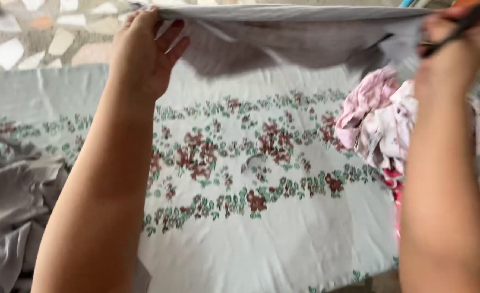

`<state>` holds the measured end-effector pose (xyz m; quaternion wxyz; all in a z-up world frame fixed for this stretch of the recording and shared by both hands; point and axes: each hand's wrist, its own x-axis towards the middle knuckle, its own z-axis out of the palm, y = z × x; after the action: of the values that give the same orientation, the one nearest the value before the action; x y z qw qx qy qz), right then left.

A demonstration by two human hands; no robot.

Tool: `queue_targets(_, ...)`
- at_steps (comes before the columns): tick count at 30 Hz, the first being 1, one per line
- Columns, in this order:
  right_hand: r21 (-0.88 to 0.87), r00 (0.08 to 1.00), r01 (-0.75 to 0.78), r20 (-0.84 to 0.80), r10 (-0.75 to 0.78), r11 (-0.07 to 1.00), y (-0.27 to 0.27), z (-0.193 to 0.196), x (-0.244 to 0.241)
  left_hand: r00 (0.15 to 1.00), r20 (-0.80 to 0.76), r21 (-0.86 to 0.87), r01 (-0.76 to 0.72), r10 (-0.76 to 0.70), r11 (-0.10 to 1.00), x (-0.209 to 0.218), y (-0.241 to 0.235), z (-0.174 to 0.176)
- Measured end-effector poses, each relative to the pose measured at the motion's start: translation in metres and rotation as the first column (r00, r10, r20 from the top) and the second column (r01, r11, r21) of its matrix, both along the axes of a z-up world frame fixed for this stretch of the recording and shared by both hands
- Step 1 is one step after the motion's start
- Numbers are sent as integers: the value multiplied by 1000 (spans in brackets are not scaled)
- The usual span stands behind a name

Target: Cutting pieces of cloth into thin strips using scissors for rug preparation.

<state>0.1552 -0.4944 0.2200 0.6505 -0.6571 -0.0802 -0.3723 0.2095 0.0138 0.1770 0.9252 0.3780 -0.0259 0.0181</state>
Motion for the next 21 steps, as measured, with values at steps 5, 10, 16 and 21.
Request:
queue_targets(5,-260,932,57,-332,-145,964,-139,-34,-84,996,-29,38,88,-87,995,-12,-27,-2)
queue_targets(10,-281,936,-97,-353,-9,955,-21,-60,-223,939,-306,120,201,-156,972,-37,-34,-60)
queue_targets(16,-483,332,-316,-863,-382,817,81,-117,-305,849,-526,574,396,-47,716,-109,-11,-146)
queue_targets(21,33,-28,-392,-999,24,919,126,-121,-282,917,-399,754,342,-24,561,-137,-7,-163)
